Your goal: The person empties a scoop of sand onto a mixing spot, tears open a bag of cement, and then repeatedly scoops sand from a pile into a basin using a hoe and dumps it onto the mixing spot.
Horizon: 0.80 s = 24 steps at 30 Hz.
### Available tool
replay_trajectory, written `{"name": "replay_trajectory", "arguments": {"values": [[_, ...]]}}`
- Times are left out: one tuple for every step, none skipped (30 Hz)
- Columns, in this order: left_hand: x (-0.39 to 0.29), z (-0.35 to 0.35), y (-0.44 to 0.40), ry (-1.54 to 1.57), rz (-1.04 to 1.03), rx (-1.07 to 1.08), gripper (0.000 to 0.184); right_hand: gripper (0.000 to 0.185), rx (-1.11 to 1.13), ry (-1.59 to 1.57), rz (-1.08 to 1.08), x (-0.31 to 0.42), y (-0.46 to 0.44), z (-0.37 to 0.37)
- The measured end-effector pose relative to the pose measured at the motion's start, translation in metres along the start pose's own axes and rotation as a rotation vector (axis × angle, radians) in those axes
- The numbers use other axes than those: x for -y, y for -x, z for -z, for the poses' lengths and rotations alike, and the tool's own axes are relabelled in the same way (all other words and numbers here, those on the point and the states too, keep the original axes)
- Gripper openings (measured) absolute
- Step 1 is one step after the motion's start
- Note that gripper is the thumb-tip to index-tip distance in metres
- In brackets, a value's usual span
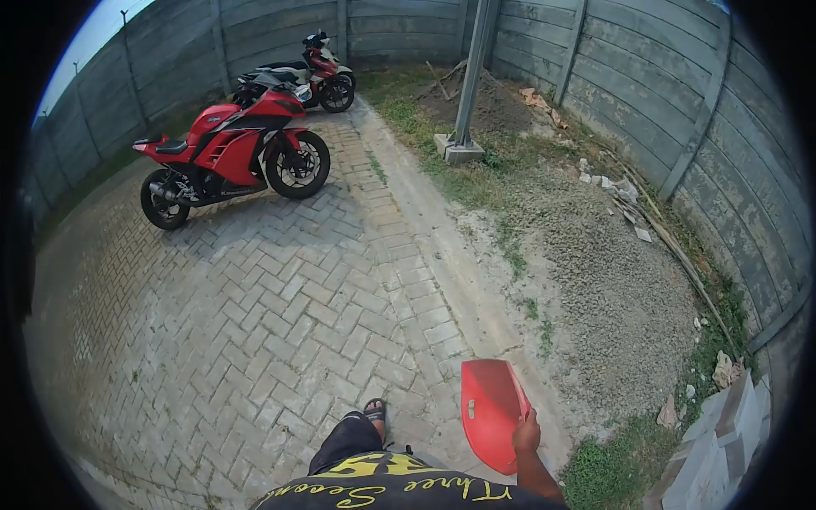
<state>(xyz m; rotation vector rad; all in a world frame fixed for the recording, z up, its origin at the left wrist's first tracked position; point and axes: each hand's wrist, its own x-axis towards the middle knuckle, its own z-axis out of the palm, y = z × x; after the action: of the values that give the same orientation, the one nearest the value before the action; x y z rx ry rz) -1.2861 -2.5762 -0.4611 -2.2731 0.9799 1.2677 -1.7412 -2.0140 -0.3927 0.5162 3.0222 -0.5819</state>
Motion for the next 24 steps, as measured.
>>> {"name": "replay_trajectory", "arguments": {"values": [[-0.071,-0.017,0.002,0.021,-0.074,-0.002,0.039,0.038,-0.042,0.04,-0.024,0.013,-0.01,-0.024],[-0.149,-0.043,0.006,0.046,-0.181,0.016,0.038,0.037,-0.072,0.029,-0.043,0.028,-0.025,-0.045],[-0.237,-0.079,0.018,0.063,-0.344,0.083,0.038,0.036,-0.099,0.012,-0.064,0.049,-0.043,-0.059],[-0.341,-0.12,0.056,0.089,-0.546,0.282,0.028,0.036,-0.102,0.013,-0.067,0.086,-0.065,-0.061],[-0.448,-0.167,0.098,0.115,-0.632,0.4,0.031,0.035,-0.082,-0.017,-0.15,0.13,-0.08,-0.055],[-0.541,-0.216,0.152,0.015,-0.884,0.316,0.036,0.034,-0.057,-0.05,-0.233,0.167,-0.096,-0.055],[-0.63,-0.261,0.198,-0.124,-1.132,0.301,0.042,0.034,-0.049,-0.061,-0.239,0.195,-0.114,-0.061],[-0.717,-0.313,0.211,-0.195,-1.442,0.236,0.043,0.035,-0.04,-0.088,-0.298,0.221,-0.141,-0.068],[-0.76,-0.321,0.327,-0.37,-1.6,0.117,0.043,0.037,-0.031,-0.114,-0.357,0.248,-0.174,-0.081],[-0.804,-0.342,0.39,-0.339,-1.682,0.24,0.041,0.037,-0.029,-0.128,-0.366,0.275,-0.207,-0.099],[-0.846,-0.368,0.433,-0.268,-1.761,0.342,0.041,0.038,-0.009,-0.123,-0.403,0.301,-0.244,-0.113],[-0.883,-0.391,0.457,-0.201,-1.825,0.453,0.04,0.038,0.016,-0.106,-0.444,0.322,-0.275,-0.123],[-0.918,-0.415,0.464,-0.202,-1.829,0.463,0.04,0.039,0.031,-0.089,-0.48,0.346,-0.314,-0.125],[-0.943,-0.439,0.459,-0.138,-1.64,0.652,0.04,0.039,0.024,-0.088,-0.485,0.371,-0.357,-0.133],[-0.97,-0.457,0.449,-0.085,-1.447,0.817,0.039,0.04,0.032,-0.09,-0.492,0.405,-0.4,-0.154],[-0.991,-0.478,0.412,-0.2,-1.358,0.65,0.038,0.041,0.042,-0.088,-0.5,0.456,-0.433,-0.152],[-1.01,-0.495,0.345,-0.371,-1.401,0.465,0.037,0.043,0.102,-0.116,-0.545,0.506,-0.476,-0.147],[-1.021,-0.493,0.283,-0.515,-1.436,0.334,0.036,0.044,0.074,-0.111,-0.487,0.548,-0.523,-0.152],[-1.025,-0.488,0.216,-0.45,-1.316,0.303,0.035,0.044,0.049,-0.103,-0.431,0.586,-0.568,-0.162],[-1.016,-0.461,0.225,-0.172,-0.922,0.369,0.032,0.045,0.054,-0.106,-0.382,0.632,-0.614,-0.159],[-1.026,-0.438,0.185,-0.153,-0.595,0.385,0.031,0.046,0.053,-0.115,-0.331,0.679,-0.666,-0.156],[-1.034,-0.414,0.177,-0.155,-0.385,0.31,0.033,0.045,0.047,-0.137,-0.268,0.719,-0.716,-0.154],[-1.052,-0.401,0.18,-0.184,-0.285,0.248,0.034,0.045,0.036,-0.16,-0.2,0.757,-0.766,-0.156],[-1.075,-0.393,0.185,-0.202,-0.2,0.198,0.036,0.043,-0.04,-0.18,-0.128,0.794,-0.816,-0.159]]}}
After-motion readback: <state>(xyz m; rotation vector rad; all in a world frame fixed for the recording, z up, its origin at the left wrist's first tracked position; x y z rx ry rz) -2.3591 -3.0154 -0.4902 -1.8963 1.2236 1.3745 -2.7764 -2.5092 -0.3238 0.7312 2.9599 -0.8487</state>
